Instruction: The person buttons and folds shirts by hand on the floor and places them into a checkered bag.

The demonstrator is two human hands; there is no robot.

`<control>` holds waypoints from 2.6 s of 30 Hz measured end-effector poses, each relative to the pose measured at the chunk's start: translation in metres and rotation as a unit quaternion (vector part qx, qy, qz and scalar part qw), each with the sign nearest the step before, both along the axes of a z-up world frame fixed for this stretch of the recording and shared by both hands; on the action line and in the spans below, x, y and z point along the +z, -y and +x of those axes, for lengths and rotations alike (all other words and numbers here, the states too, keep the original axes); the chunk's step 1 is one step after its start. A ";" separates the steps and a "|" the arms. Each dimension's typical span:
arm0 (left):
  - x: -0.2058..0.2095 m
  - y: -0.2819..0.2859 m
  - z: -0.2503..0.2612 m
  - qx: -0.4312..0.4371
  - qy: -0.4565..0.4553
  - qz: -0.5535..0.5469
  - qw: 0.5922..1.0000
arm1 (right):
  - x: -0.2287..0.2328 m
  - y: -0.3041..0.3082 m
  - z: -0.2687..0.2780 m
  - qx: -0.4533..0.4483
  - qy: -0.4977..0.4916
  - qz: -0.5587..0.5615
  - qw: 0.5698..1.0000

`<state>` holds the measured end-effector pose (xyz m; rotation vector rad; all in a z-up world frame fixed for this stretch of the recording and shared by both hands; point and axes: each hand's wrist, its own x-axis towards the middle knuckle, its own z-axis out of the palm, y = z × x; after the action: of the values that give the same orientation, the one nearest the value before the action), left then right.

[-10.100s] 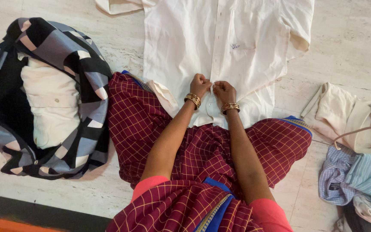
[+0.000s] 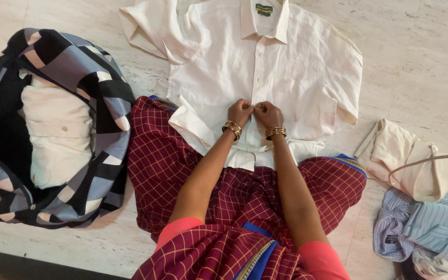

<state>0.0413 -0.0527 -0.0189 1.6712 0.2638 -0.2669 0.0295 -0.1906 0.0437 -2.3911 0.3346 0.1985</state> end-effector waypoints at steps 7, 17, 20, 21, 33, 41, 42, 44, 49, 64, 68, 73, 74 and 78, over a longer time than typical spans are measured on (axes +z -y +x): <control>-0.020 0.010 0.000 0.075 0.017 -0.154 0.985 | 0.004 -0.004 -0.005 -0.044 -0.016 0.031 0.998; 0.078 -0.098 -0.017 -0.149 0.287 0.405 0.855 | 0.040 0.024 -0.053 0.089 0.087 -0.286 0.950; 0.082 -0.113 -0.029 -0.309 0.209 0.430 0.822 | 0.047 0.027 -0.073 0.108 0.049 -0.244 0.962; 0.078 -0.114 -0.035 -0.300 0.228 0.443 0.813 | 0.047 0.027 -0.080 0.105 0.050 -0.244 0.963; 0.104 -0.111 -0.053 -0.496 -0.037 0.472 0.727 | 0.064 0.020 -0.091 0.249 -0.252 -0.332 0.874; 0.086 -0.071 -0.060 -0.375 0.173 0.386 0.825 | 0.046 -0.011 -0.083 0.183 0.123 -0.253 0.942; 0.087 -0.073 -0.065 -0.390 0.197 0.398 0.807 | 0.045 -0.012 -0.084 0.183 0.126 -0.254 0.941; 0.091 -0.077 -0.069 -0.404 0.218 0.409 0.789 | 0.042 -0.014 -0.096 0.217 0.046 -0.293 0.930; 0.095 -0.086 -0.078 -0.544 0.058 0.385 0.743 | 0.047 -0.004 -0.106 0.303 -0.138 -0.285 0.899; 0.085 -0.085 -0.075 -0.545 0.054 0.380 0.746 | 0.072 0.021 -0.063 0.083 -0.121 -0.308 0.940; 0.087 -0.084 -0.073 -0.546 0.063 0.380 0.744 | 0.044 0.057 -0.080 0.272 -0.059 -0.399 0.873; 0.091 -0.085 -0.074 -0.557 0.049 0.380 0.737 | 0.042 0.057 -0.069 0.107 -0.157 -0.285 0.939; 0.092 -0.085 -0.074 -0.553 0.048 0.382 0.739 | 0.040 0.048 -0.063 0.058 -0.139 -0.270 0.951; 0.095 -0.083 -0.078 -0.552 0.065 0.391 0.734 | 0.019 0.000 -0.028 0.042 0.052 -0.223 0.972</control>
<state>-0.0370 0.0301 0.0763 2.5174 -0.9208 -1.0261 0.0019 -0.1908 0.0624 -2.8515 0.2466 0.0363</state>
